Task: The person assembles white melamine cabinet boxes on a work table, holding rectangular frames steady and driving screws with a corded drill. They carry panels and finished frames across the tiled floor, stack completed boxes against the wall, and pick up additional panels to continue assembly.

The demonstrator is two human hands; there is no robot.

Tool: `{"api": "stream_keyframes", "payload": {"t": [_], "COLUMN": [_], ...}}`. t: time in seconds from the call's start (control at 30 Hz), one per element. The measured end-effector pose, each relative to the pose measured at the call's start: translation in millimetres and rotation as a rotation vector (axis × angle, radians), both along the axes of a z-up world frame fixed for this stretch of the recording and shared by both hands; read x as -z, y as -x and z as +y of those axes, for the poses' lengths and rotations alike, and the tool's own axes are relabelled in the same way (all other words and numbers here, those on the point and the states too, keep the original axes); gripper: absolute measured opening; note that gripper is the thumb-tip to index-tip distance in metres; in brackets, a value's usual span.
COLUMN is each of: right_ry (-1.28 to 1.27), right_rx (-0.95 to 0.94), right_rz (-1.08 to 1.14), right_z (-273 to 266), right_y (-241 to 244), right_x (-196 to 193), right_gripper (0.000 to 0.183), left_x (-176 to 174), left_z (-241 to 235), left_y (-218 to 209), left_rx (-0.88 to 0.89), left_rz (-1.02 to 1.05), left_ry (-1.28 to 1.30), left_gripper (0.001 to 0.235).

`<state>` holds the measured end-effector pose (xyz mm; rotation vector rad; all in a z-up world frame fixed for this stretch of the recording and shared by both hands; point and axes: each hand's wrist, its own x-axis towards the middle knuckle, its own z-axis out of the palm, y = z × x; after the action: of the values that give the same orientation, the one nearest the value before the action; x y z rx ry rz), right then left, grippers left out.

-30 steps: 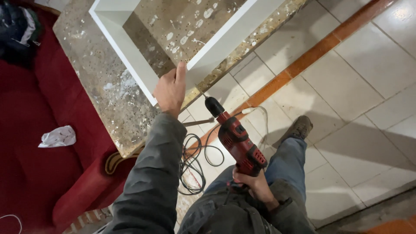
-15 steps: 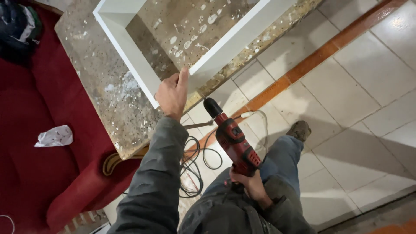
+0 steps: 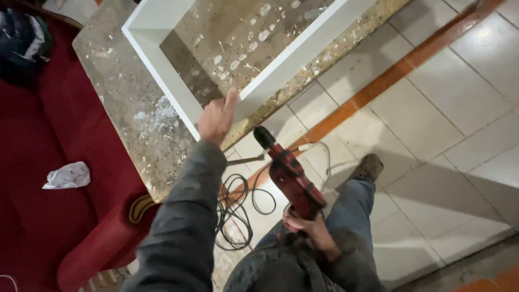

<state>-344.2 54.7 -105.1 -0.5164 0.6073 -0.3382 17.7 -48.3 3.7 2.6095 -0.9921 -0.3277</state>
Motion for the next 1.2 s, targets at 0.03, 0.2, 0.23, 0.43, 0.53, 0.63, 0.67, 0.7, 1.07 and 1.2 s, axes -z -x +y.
{"api": "stream_keyframes", "payload": {"t": [0.03,0.2,0.23,0.43,0.53,0.63,0.67,0.7,1.07,1.2], "right_ry": [-0.107,-0.225,-0.249,-0.112,-0.176,-0.267,-0.375,-0.368,0.101,0.032], "right_rx": [0.034,0.031,0.003,0.124,0.2,0.289,0.335,0.334,0.177,0.173], "right_rz": [-0.017,0.016,0.123,0.204,0.254,0.302,0.385,0.386,0.265,0.265], "right_z": [4.3,38.9,44.3,58.1,32.9,-5.8,-22.1,-36.1,-219.9,-267.1], "right_y": [12.9,88.8,103.9,157.7,169.5,183.7,188.7,192.5,251.7,250.2], "right_x": [0.5,42.3,44.2,67.0,50.2,14.1,1.9,-2.6,-38.6,-77.4], "right_gripper": [0.033,0.065,0.065,0.069,0.076,0.079,0.082,0.082,0.072,0.074], "left_x": [1.6,20.9,14.7,11.7,13.4,5.4,-0.7,12.2,54.2,11.0], "left_z": [-0.6,-12.7,-13.8,-16.0,-9.5,-15.5,-21.3,-15.4,-10.9,-17.8], "left_y": [-10.1,-50.2,-46.5,-32.3,-24.1,-19.0,-17.1,-26.2,-55.6,-22.6], "left_rx": [0.076,0.289,0.274,0.297,0.251,0.157,0.099,0.098,-0.114,-0.154], "left_rz": [0.113,0.422,0.418,0.176,0.117,0.144,0.191,0.194,0.356,0.357], "left_ry": [-0.03,-0.131,-0.183,-0.219,-0.235,-0.317,-0.37,-0.363,-0.532,-0.537], "left_gripper": [0.083,0.099,0.098,0.089,0.086,0.087,0.089,0.089,0.103,0.097]}}
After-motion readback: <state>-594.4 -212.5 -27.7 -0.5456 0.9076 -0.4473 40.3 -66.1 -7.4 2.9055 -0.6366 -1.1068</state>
